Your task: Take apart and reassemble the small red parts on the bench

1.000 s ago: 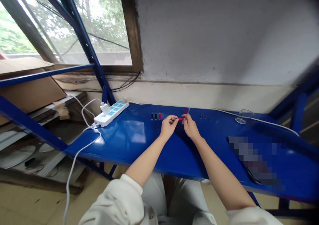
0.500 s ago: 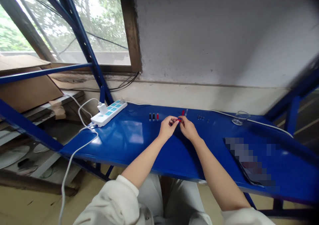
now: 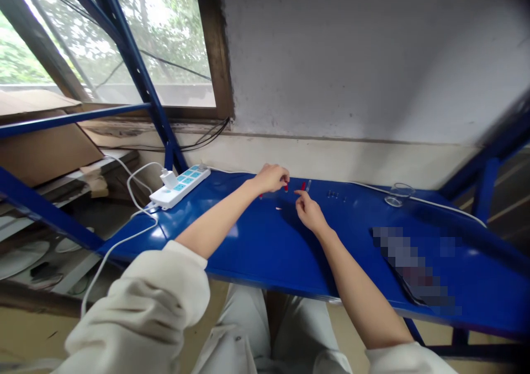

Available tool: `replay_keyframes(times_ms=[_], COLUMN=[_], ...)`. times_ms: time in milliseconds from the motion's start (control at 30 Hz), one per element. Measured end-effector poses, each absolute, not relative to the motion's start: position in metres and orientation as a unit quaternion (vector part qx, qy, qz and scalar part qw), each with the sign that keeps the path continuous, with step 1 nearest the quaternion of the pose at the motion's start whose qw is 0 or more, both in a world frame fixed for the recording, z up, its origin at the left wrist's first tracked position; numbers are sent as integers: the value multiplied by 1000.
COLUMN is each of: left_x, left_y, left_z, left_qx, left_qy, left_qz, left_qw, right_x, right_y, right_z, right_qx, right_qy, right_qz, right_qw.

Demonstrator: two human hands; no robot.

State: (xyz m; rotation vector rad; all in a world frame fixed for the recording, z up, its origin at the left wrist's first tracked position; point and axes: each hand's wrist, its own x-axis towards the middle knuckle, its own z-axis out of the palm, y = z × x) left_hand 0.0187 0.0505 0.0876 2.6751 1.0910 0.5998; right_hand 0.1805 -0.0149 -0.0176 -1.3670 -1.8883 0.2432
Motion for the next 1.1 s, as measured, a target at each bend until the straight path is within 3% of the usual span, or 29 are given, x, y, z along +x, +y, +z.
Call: replay_keyframes(times_ms=[167,333,1100], left_x=[7,-3,-18], left_y=[71,74,72], left_z=[86,70,56], left_qx=[911,906,892], left_qy=[398,414,445], left_qz=[103,82,71], left_qw=[16,-28,-18], right_x=[183,184,185], right_y=[-14,-14,-11], right_z=[-19,-19,-23], right_qx=[-538,-545,-551], right_qy=[-742,-742,-745], right_qz=[97,91,78], right_qw=[387,379,367])
